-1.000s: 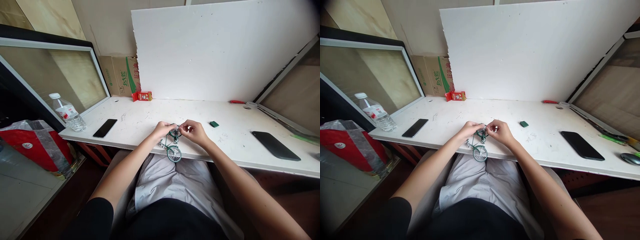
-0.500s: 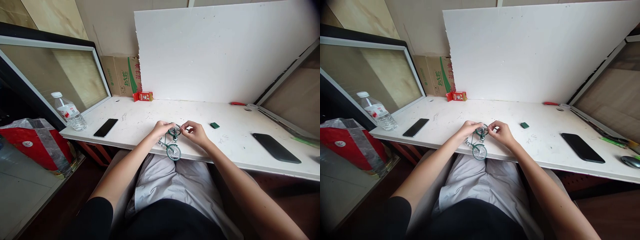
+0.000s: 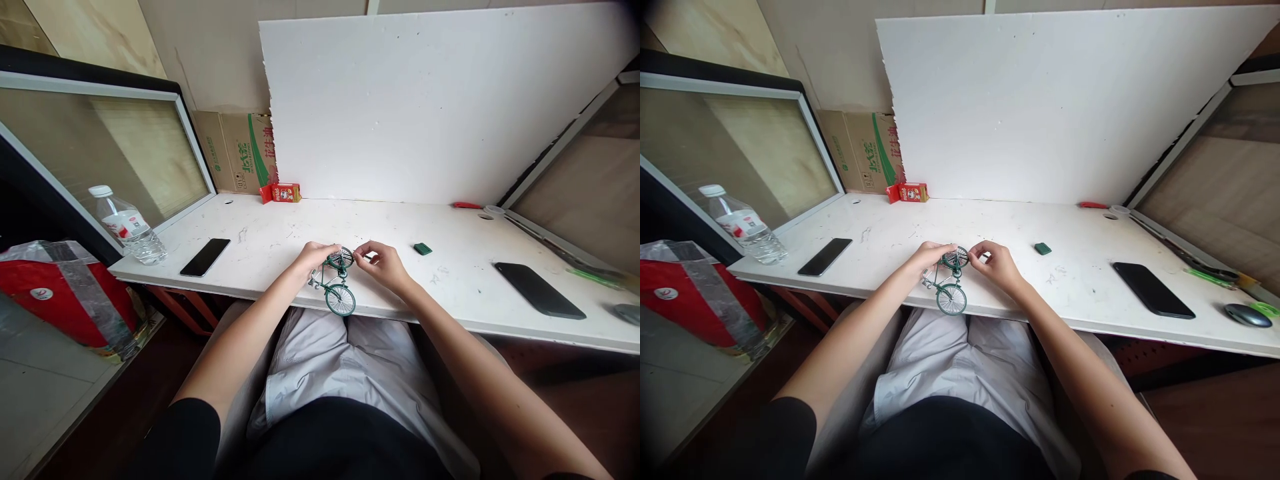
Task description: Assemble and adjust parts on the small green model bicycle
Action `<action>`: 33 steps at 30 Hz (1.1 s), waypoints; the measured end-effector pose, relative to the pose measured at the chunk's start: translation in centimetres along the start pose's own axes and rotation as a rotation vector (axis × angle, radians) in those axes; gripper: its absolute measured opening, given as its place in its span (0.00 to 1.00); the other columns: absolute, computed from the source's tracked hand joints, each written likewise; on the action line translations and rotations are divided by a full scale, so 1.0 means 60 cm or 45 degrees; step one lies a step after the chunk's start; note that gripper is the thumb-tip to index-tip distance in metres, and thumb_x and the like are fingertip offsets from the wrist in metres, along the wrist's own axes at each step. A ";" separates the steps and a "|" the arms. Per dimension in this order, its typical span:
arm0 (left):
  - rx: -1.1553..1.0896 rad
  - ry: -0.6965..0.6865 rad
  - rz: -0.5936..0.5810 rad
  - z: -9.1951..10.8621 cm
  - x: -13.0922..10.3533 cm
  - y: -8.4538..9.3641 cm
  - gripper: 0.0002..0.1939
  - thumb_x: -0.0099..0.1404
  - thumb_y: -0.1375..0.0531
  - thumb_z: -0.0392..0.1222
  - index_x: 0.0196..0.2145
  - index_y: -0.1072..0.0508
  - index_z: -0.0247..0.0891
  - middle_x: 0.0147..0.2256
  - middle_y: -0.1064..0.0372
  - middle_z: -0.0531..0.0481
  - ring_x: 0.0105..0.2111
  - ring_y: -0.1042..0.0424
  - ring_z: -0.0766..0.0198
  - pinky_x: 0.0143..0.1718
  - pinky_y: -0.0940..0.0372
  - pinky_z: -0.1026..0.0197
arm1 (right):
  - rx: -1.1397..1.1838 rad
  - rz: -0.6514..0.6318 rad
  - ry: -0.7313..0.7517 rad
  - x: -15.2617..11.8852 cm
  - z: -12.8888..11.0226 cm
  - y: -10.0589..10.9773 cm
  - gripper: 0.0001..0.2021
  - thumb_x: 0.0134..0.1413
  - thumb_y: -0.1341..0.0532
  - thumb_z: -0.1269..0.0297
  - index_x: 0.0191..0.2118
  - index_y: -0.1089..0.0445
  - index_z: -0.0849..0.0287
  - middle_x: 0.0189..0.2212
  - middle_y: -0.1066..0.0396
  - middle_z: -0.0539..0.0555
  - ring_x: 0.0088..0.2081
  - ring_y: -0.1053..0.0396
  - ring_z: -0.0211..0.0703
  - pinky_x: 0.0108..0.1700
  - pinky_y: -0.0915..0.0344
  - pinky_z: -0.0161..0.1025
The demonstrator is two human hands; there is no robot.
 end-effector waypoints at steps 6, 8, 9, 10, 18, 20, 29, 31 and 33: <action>0.038 0.011 -0.034 0.008 -0.011 -0.002 0.22 0.58 0.28 0.60 0.35 0.17 0.37 0.29 0.22 0.47 0.21 0.37 0.67 0.24 0.51 0.60 | -0.122 0.028 0.079 -0.003 -0.012 0.000 0.08 0.64 0.37 0.57 0.39 0.23 0.55 0.38 0.19 0.56 0.38 0.24 0.49 0.37 0.28 0.44; 0.031 -0.025 -0.066 0.014 -0.014 -0.006 0.21 0.60 0.28 0.59 0.34 0.18 0.37 0.28 0.22 0.48 0.21 0.36 0.67 0.24 0.49 0.60 | -0.172 0.013 0.112 -0.005 -0.018 -0.003 0.07 0.64 0.37 0.59 0.39 0.23 0.54 0.39 0.20 0.56 0.38 0.24 0.49 0.38 0.29 0.44; 0.028 -0.033 -0.076 0.015 -0.014 -0.007 0.20 0.60 0.29 0.59 0.33 0.18 0.37 0.28 0.22 0.49 0.22 0.36 0.67 0.25 0.48 0.60 | -0.192 0.008 0.125 -0.005 -0.020 -0.004 0.07 0.64 0.37 0.60 0.39 0.23 0.54 0.39 0.20 0.56 0.38 0.24 0.49 0.38 0.29 0.44; 0.025 -0.036 -0.082 0.016 -0.014 -0.008 0.20 0.60 0.29 0.59 0.33 0.18 0.37 0.28 0.22 0.49 0.22 0.36 0.67 0.25 0.48 0.61 | -0.205 0.005 0.136 -0.006 -0.021 -0.004 0.06 0.64 0.37 0.60 0.39 0.23 0.54 0.39 0.20 0.56 0.38 0.24 0.49 0.38 0.29 0.44; -0.102 -0.010 -0.137 0.022 -0.021 -0.019 0.16 0.60 0.27 0.53 0.33 0.17 0.36 0.30 0.20 0.45 0.28 0.26 0.61 0.29 0.38 0.61 | -0.227 0.098 0.214 -0.013 -0.027 0.004 0.05 0.62 0.37 0.62 0.37 0.23 0.53 0.37 0.19 0.54 0.37 0.24 0.48 0.41 0.28 0.45; -0.113 0.008 -0.131 0.025 -0.023 -0.020 0.16 0.59 0.26 0.53 0.32 0.18 0.36 0.27 0.21 0.45 0.29 0.26 0.60 0.29 0.37 0.61 | -0.225 0.113 0.237 -0.015 -0.026 0.006 0.06 0.63 0.37 0.62 0.37 0.22 0.53 0.37 0.18 0.54 0.36 0.24 0.47 0.40 0.28 0.45; 0.002 0.031 -0.136 0.020 -0.018 -0.015 0.19 0.58 0.26 0.55 0.35 0.17 0.35 0.30 0.22 0.48 0.18 0.41 0.72 0.20 0.49 0.62 | -0.353 0.127 0.327 -0.016 -0.019 -0.005 0.03 0.62 0.39 0.67 0.38 0.27 0.56 0.32 0.22 0.52 0.31 0.27 0.41 0.35 0.33 0.38; 0.099 0.030 -0.148 0.020 -0.018 -0.014 0.20 0.60 0.27 0.57 0.34 0.17 0.35 0.25 0.25 0.50 0.15 0.50 0.74 0.18 0.59 0.60 | -0.357 0.104 0.294 -0.014 -0.020 -0.009 0.03 0.63 0.39 0.67 0.40 0.27 0.56 0.33 0.22 0.53 0.32 0.28 0.41 0.36 0.34 0.38; 0.149 0.008 -0.151 0.023 -0.020 -0.014 0.20 0.61 0.28 0.58 0.34 0.17 0.34 0.23 0.26 0.51 0.14 0.52 0.74 0.18 0.62 0.58 | -0.324 0.079 0.272 -0.013 -0.026 -0.010 0.02 0.64 0.38 0.66 0.39 0.27 0.55 0.34 0.23 0.53 0.33 0.29 0.42 0.37 0.34 0.39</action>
Point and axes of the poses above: each hand's wrist, its own x-axis towards the middle knuckle, its own y-axis out of the back of the hand, z = x × y, the point moved 7 cm from there along x, towards the middle knuckle
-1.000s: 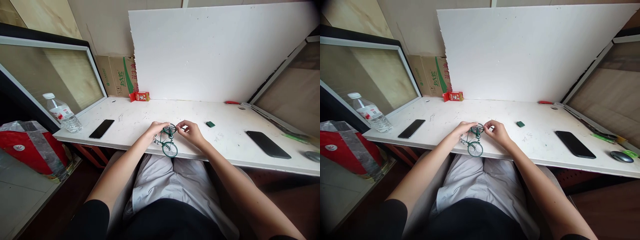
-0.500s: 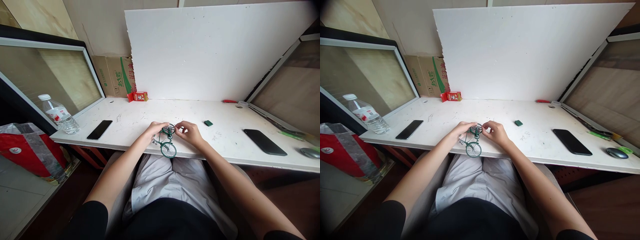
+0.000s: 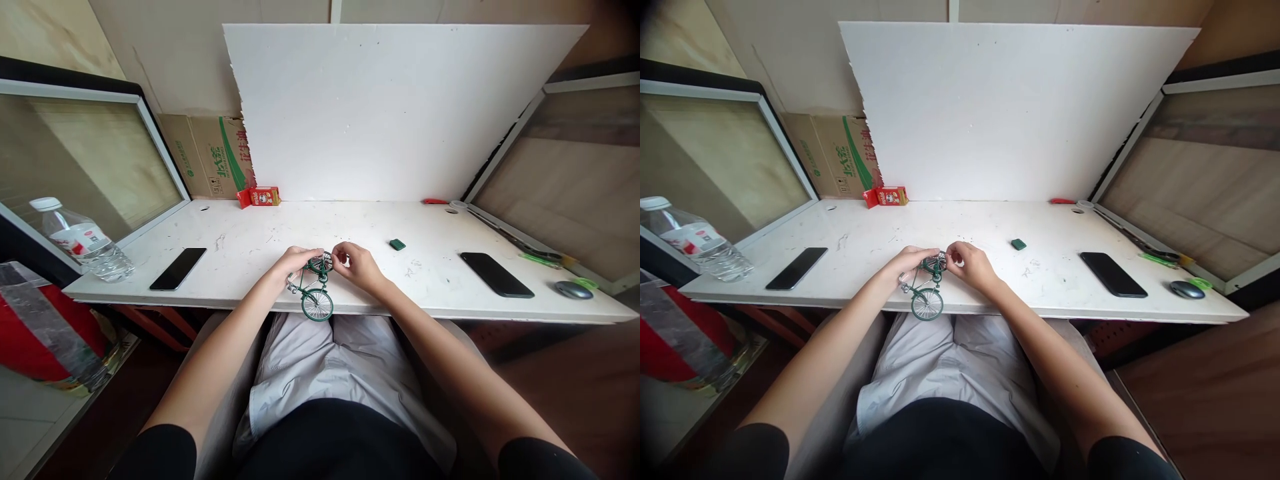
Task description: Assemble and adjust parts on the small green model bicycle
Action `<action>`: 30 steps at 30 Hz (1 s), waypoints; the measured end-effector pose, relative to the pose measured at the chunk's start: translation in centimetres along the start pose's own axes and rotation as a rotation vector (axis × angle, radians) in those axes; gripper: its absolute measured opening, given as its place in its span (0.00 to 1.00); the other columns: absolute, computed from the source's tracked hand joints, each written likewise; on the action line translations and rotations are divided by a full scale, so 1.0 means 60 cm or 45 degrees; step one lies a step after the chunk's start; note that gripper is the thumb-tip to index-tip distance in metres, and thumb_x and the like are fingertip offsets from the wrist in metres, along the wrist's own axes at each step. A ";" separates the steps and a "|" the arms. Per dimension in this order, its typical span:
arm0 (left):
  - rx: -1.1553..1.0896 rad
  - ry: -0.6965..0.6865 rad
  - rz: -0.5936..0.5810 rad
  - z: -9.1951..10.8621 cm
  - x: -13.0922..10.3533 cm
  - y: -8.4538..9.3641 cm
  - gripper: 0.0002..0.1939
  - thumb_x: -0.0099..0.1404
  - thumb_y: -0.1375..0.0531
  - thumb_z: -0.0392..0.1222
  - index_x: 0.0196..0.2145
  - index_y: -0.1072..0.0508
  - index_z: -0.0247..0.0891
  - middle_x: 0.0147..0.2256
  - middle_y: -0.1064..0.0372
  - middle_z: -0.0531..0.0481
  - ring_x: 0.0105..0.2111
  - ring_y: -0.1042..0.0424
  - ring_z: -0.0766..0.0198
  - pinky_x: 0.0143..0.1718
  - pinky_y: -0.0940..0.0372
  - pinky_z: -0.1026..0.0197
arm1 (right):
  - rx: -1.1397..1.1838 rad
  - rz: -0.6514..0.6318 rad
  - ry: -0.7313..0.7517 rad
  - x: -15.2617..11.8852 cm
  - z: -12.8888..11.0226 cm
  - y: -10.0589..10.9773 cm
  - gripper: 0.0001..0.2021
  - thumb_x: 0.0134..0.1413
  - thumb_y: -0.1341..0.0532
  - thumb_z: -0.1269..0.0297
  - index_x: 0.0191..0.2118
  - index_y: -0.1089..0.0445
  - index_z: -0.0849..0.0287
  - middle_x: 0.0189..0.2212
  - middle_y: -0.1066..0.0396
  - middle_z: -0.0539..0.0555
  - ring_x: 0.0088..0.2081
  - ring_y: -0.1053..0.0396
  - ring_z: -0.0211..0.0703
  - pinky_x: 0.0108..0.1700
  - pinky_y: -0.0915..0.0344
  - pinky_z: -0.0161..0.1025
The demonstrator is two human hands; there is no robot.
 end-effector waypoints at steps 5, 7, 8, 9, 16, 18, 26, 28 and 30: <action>-0.044 -0.085 0.018 0.002 0.000 -0.007 0.23 0.60 0.28 0.59 0.39 0.14 0.34 0.26 0.23 0.47 0.18 0.40 0.70 0.21 0.52 0.60 | 0.217 0.037 -0.096 0.007 -0.007 0.010 0.06 0.65 0.35 0.61 0.37 0.25 0.55 0.34 0.23 0.54 0.37 0.28 0.44 0.38 0.33 0.41; -0.118 -0.107 0.009 -0.003 0.006 -0.014 0.23 0.59 0.28 0.59 0.40 0.14 0.34 0.31 0.19 0.44 0.24 0.31 0.66 0.24 0.45 0.62 | 0.321 0.059 -0.162 0.008 -0.002 0.011 0.07 0.65 0.34 0.58 0.37 0.24 0.55 0.35 0.22 0.54 0.38 0.27 0.45 0.37 0.33 0.41; -0.154 -0.120 -0.004 -0.005 0.010 -0.018 0.24 0.59 0.28 0.59 0.40 0.14 0.34 0.35 0.18 0.42 0.27 0.27 0.63 0.27 0.41 0.62 | 0.366 0.062 -0.186 0.008 0.000 0.010 0.08 0.65 0.34 0.57 0.37 0.24 0.55 0.35 0.22 0.55 0.38 0.26 0.45 0.36 0.33 0.41; -0.184 -0.134 -0.013 -0.007 0.014 -0.021 0.24 0.59 0.27 0.58 0.40 0.14 0.33 0.38 0.17 0.40 0.32 0.24 0.61 0.30 0.38 0.62 | 0.409 0.059 -0.203 0.008 0.003 0.008 0.09 0.65 0.33 0.56 0.37 0.23 0.55 0.36 0.22 0.55 0.38 0.26 0.45 0.36 0.33 0.41; -0.229 -0.242 -0.020 -0.006 0.025 -0.024 0.23 0.59 0.28 0.56 0.41 0.15 0.32 0.42 0.17 0.38 0.39 0.21 0.57 0.42 0.33 0.59 | 0.604 0.051 -0.255 0.006 0.022 -0.002 0.13 0.65 0.32 0.50 0.37 0.22 0.55 0.37 0.22 0.55 0.38 0.26 0.45 0.38 0.31 0.42; -0.220 -0.262 0.005 -0.001 0.021 -0.023 0.22 0.59 0.28 0.56 0.40 0.15 0.31 0.42 0.17 0.39 0.39 0.22 0.57 0.42 0.33 0.59 | 0.584 0.067 -0.247 0.006 0.024 -0.001 0.14 0.65 0.32 0.49 0.36 0.22 0.55 0.37 0.22 0.55 0.38 0.26 0.44 0.38 0.31 0.42; -0.229 -0.235 0.068 0.011 0.010 -0.024 0.15 0.61 0.29 0.50 0.36 0.15 0.32 0.38 0.17 0.40 0.36 0.23 0.58 0.38 0.33 0.60 | 0.570 0.051 -0.206 0.005 0.024 0.000 0.14 0.64 0.32 0.48 0.36 0.20 0.54 0.37 0.22 0.56 0.39 0.26 0.46 0.38 0.32 0.43; -0.205 -0.245 0.067 0.011 0.010 -0.023 0.14 0.62 0.29 0.49 0.36 0.15 0.32 0.37 0.17 0.40 0.36 0.23 0.59 0.37 0.34 0.60 | 0.564 0.054 -0.217 0.004 0.025 0.001 0.14 0.64 0.32 0.48 0.35 0.20 0.54 0.37 0.22 0.56 0.39 0.26 0.46 0.38 0.32 0.43; -0.181 -0.262 0.057 0.011 0.010 -0.023 0.15 0.63 0.30 0.49 0.36 0.15 0.32 0.38 0.17 0.41 0.36 0.23 0.59 0.37 0.34 0.61 | 0.566 0.070 -0.233 0.003 0.025 0.002 0.14 0.63 0.31 0.48 0.35 0.20 0.54 0.36 0.22 0.56 0.38 0.27 0.46 0.37 0.33 0.43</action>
Point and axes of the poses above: each hand's wrist, its own x-axis towards the middle knuckle, its own y-axis out of the back of the hand, z = x × y, the point moved 7 cm from there along x, towards the middle knuckle
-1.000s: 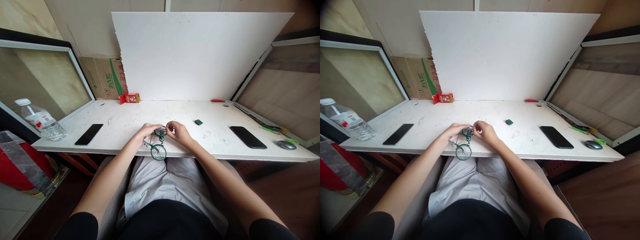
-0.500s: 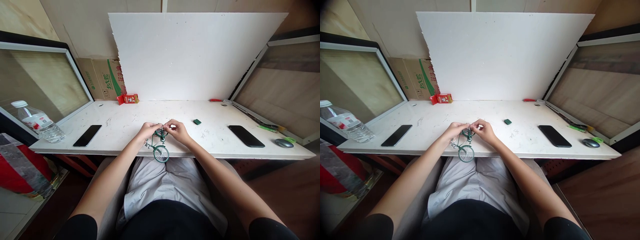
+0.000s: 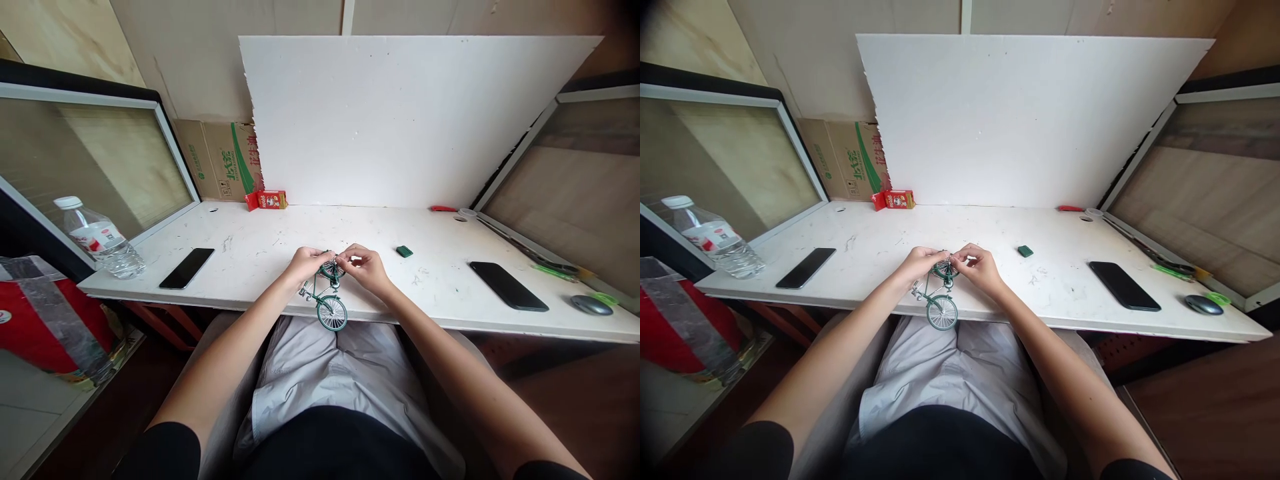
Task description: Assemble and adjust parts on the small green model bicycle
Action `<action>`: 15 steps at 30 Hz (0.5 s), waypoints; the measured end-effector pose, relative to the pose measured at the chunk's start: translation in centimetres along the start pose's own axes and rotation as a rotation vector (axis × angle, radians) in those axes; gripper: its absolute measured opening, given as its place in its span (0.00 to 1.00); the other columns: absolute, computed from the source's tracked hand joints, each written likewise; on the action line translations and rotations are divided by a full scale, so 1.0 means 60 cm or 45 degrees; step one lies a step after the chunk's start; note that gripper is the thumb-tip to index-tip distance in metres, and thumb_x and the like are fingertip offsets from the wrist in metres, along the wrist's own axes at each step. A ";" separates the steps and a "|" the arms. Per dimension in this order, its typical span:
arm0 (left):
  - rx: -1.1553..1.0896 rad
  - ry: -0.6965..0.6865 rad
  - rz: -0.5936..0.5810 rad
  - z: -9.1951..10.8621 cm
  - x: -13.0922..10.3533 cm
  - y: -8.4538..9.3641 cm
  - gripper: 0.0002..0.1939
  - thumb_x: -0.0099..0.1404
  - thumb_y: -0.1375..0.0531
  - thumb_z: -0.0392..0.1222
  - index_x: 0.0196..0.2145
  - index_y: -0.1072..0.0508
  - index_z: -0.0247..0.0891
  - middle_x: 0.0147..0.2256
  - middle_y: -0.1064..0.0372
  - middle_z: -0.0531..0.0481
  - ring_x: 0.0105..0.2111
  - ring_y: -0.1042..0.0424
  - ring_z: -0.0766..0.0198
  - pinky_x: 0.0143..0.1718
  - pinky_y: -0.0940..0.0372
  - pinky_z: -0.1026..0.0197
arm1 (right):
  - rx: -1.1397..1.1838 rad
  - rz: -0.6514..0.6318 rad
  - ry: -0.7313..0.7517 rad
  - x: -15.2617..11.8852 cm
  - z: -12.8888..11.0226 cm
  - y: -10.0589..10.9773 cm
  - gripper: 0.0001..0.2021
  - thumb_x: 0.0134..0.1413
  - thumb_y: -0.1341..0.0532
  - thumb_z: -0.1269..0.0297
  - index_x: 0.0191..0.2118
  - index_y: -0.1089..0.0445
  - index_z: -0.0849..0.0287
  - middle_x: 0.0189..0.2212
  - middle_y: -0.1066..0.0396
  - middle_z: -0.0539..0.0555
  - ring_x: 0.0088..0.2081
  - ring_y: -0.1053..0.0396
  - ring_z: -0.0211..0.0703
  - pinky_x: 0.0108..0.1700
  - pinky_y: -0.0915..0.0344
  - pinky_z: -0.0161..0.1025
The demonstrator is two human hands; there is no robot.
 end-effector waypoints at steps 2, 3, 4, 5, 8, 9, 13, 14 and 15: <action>0.014 -0.008 -0.006 0.002 -0.001 0.000 0.15 0.63 0.30 0.49 0.36 0.15 0.33 0.38 0.17 0.41 0.36 0.23 0.59 0.36 0.34 0.61 | 0.020 0.011 -0.004 0.000 0.000 0.001 0.14 0.61 0.30 0.49 0.34 0.19 0.54 0.36 0.22 0.56 0.37 0.27 0.46 0.36 0.33 0.42; 0.017 -0.007 -0.003 0.003 -0.002 -0.001 0.14 0.63 0.30 0.49 0.36 0.15 0.33 0.38 0.17 0.41 0.36 0.23 0.59 0.36 0.33 0.61 | 0.032 0.007 -0.003 0.000 0.000 0.001 0.13 0.61 0.30 0.49 0.35 0.19 0.54 0.35 0.22 0.56 0.37 0.27 0.45 0.36 0.33 0.42; 0.018 -0.003 0.004 0.005 -0.003 -0.001 0.14 0.63 0.30 0.48 0.36 0.15 0.33 0.37 0.17 0.42 0.36 0.23 0.59 0.37 0.33 0.61 | 0.043 0.002 -0.002 0.000 0.001 0.002 0.13 0.60 0.29 0.50 0.35 0.18 0.54 0.35 0.22 0.56 0.37 0.27 0.45 0.36 0.33 0.42; 0.020 0.004 0.016 0.008 -0.005 -0.001 0.13 0.63 0.30 0.47 0.35 0.15 0.33 0.37 0.17 0.42 0.36 0.23 0.59 0.37 0.33 0.61 | 0.053 -0.005 -0.003 0.001 0.002 0.002 0.13 0.60 0.29 0.49 0.35 0.17 0.54 0.35 0.22 0.56 0.36 0.27 0.45 0.35 0.33 0.42; 0.038 0.019 0.041 0.015 -0.009 -0.002 0.12 0.63 0.31 0.46 0.34 0.15 0.33 0.36 0.17 0.42 0.36 0.23 0.58 0.37 0.33 0.61 | 0.084 -0.030 -0.026 0.003 0.007 0.004 0.14 0.58 0.28 0.48 0.36 0.17 0.54 0.34 0.22 0.56 0.35 0.28 0.44 0.36 0.33 0.42; 0.044 0.017 0.041 0.018 -0.010 -0.003 0.12 0.63 0.30 0.46 0.34 0.15 0.33 0.35 0.17 0.42 0.36 0.23 0.58 0.37 0.34 0.61 | 0.101 -0.043 -0.044 0.004 0.009 0.005 0.13 0.57 0.28 0.48 0.35 0.17 0.54 0.34 0.22 0.55 0.35 0.28 0.44 0.36 0.33 0.42; 0.072 -0.018 0.025 0.024 -0.013 -0.007 0.15 0.62 0.30 0.50 0.35 0.15 0.32 0.35 0.18 0.42 0.34 0.24 0.59 0.38 0.35 0.60 | 0.204 -0.101 -0.163 0.005 0.014 0.004 0.14 0.55 0.27 0.48 0.34 0.18 0.54 0.35 0.22 0.54 0.35 0.28 0.44 0.38 0.33 0.42; 0.080 -0.028 0.025 0.024 -0.013 -0.008 0.16 0.62 0.29 0.51 0.35 0.15 0.32 0.35 0.18 0.42 0.34 0.25 0.60 0.37 0.35 0.60 | 0.229 -0.117 -0.196 0.005 0.015 0.004 0.15 0.54 0.27 0.48 0.33 0.18 0.55 0.35 0.21 0.54 0.35 0.28 0.43 0.39 0.33 0.42; 0.088 -0.038 0.028 0.025 -0.013 -0.008 0.17 0.62 0.29 0.52 0.35 0.15 0.32 0.34 0.18 0.42 0.33 0.25 0.60 0.37 0.36 0.60 | 0.253 -0.139 -0.231 0.005 0.016 0.003 0.15 0.53 0.27 0.47 0.33 0.19 0.55 0.35 0.21 0.54 0.34 0.29 0.43 0.38 0.33 0.42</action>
Point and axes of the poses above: each hand's wrist, its own x-axis towards the middle knuckle, its own y-axis out of the back of the hand, z = x × y, the point moved 7 cm from there along x, towards the middle knuckle
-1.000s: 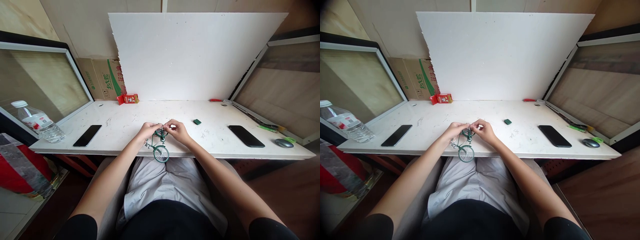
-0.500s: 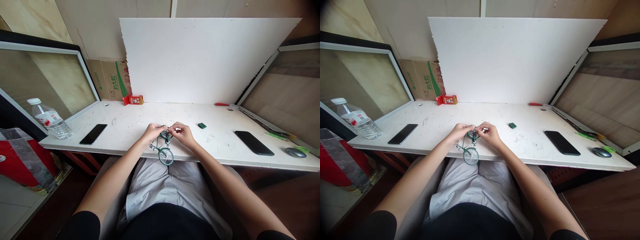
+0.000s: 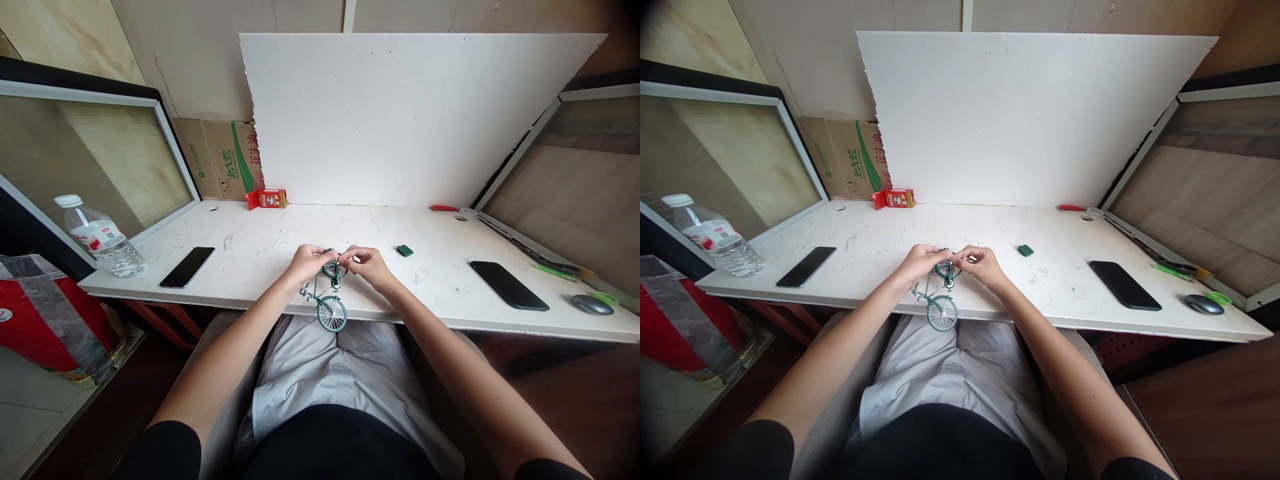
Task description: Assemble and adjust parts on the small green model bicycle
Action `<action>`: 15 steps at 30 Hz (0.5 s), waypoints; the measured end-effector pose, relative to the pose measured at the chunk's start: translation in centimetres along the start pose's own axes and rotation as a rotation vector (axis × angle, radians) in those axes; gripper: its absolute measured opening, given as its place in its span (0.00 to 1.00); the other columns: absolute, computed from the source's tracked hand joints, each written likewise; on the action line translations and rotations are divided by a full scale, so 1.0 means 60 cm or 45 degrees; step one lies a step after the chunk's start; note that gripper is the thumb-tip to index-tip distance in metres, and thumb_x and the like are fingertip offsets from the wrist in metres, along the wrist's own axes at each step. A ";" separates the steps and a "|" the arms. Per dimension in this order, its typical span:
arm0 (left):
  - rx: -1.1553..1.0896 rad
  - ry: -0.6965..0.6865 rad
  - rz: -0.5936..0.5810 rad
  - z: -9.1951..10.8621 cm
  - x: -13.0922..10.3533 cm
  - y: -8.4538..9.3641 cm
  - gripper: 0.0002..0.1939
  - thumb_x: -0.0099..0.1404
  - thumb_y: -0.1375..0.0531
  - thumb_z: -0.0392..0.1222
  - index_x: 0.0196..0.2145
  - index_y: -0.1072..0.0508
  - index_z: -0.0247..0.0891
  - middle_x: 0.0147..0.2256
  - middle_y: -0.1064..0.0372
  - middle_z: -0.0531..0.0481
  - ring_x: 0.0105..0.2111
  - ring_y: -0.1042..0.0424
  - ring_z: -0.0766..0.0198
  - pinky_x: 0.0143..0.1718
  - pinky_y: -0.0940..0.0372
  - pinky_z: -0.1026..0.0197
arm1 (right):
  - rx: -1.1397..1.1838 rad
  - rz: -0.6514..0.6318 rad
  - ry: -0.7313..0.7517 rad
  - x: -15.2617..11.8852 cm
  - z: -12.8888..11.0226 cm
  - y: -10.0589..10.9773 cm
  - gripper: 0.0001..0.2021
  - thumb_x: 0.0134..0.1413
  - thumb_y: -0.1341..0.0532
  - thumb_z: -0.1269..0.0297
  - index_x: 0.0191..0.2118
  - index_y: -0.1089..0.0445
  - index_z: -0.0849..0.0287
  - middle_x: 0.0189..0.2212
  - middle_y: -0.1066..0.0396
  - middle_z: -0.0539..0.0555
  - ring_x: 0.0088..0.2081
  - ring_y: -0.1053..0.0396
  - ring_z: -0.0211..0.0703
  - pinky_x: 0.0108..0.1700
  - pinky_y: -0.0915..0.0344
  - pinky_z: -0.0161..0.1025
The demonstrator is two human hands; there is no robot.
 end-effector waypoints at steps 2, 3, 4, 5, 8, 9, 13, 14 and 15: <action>0.011 -0.022 0.004 0.001 0.000 0.000 0.18 0.62 0.29 0.52 0.35 0.16 0.32 0.34 0.19 0.42 0.32 0.26 0.61 0.36 0.37 0.61 | 0.045 -0.045 -0.073 0.000 0.004 -0.002 0.16 0.52 0.27 0.47 0.33 0.18 0.55 0.34 0.21 0.53 0.33 0.31 0.41 0.37 0.34 0.41; 0.019 -0.034 0.003 0.002 -0.001 0.000 0.18 0.62 0.29 0.53 0.35 0.16 0.32 0.33 0.19 0.42 0.32 0.27 0.62 0.36 0.38 0.61 | 0.065 -0.064 -0.106 -0.001 0.007 -0.002 0.15 0.52 0.27 0.47 0.34 0.18 0.55 0.34 0.21 0.53 0.32 0.32 0.40 0.37 0.34 0.41; 0.030 -0.044 0.003 0.002 -0.001 -0.001 0.18 0.62 0.30 0.53 0.35 0.16 0.32 0.32 0.20 0.43 0.31 0.27 0.62 0.35 0.38 0.61 | 0.082 -0.081 -0.135 -0.001 0.010 -0.002 0.15 0.52 0.27 0.48 0.35 0.18 0.55 0.34 0.21 0.53 0.32 0.32 0.40 0.37 0.35 0.40; 0.046 -0.052 0.004 0.003 -0.001 -0.001 0.18 0.62 0.30 0.53 0.34 0.16 0.32 0.31 0.20 0.44 0.30 0.28 0.63 0.34 0.39 0.61 | 0.094 -0.099 -0.159 -0.001 0.013 -0.002 0.14 0.53 0.27 0.49 0.35 0.17 0.55 0.34 0.21 0.52 0.32 0.33 0.39 0.36 0.35 0.40; 0.091 -0.061 0.017 0.004 -0.002 0.000 0.19 0.62 0.30 0.55 0.32 0.17 0.32 0.29 0.23 0.46 0.29 0.31 0.64 0.32 0.42 0.61 | 0.126 -0.144 -0.201 -0.002 0.017 -0.001 0.12 0.53 0.27 0.52 0.36 0.17 0.55 0.33 0.21 0.52 0.31 0.34 0.37 0.36 0.37 0.39; 0.100 -0.065 0.022 0.005 -0.003 0.000 0.19 0.62 0.30 0.55 0.31 0.18 0.33 0.28 0.24 0.47 0.28 0.31 0.64 0.32 0.42 0.61 | 0.136 -0.160 -0.210 -0.002 0.017 -0.001 0.11 0.54 0.26 0.53 0.37 0.17 0.55 0.33 0.22 0.51 0.32 0.34 0.37 0.36 0.37 0.38; 0.124 -0.092 0.045 0.012 -0.006 -0.001 0.19 0.61 0.29 0.55 0.30 0.19 0.34 0.26 0.26 0.48 0.28 0.31 0.62 0.31 0.42 0.61 | 0.154 -0.202 -0.236 -0.003 0.010 -0.002 0.13 0.54 0.27 0.52 0.39 0.16 0.55 0.33 0.22 0.51 0.33 0.34 0.38 0.35 0.38 0.38; 0.132 -0.097 0.053 0.014 -0.007 -0.001 0.18 0.60 0.29 0.55 0.30 0.19 0.34 0.25 0.26 0.48 0.27 0.31 0.62 0.31 0.42 0.60 | 0.149 -0.207 -0.245 -0.003 0.008 -0.001 0.13 0.53 0.27 0.52 0.39 0.16 0.55 0.33 0.22 0.52 0.33 0.34 0.38 0.35 0.38 0.39; 0.140 -0.100 0.062 0.015 -0.008 -0.001 0.18 0.60 0.28 0.54 0.29 0.19 0.34 0.25 0.27 0.48 0.27 0.31 0.62 0.31 0.42 0.60 | 0.143 -0.210 -0.255 -0.004 0.007 -0.001 0.13 0.53 0.27 0.52 0.38 0.16 0.55 0.33 0.22 0.52 0.33 0.34 0.38 0.35 0.38 0.39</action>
Point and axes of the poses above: each hand's wrist, its own x-axis towards the middle knuckle, its own y-axis out of the back of the hand, z = x × y, the point moved 7 cm from there along x, towards the middle knuckle
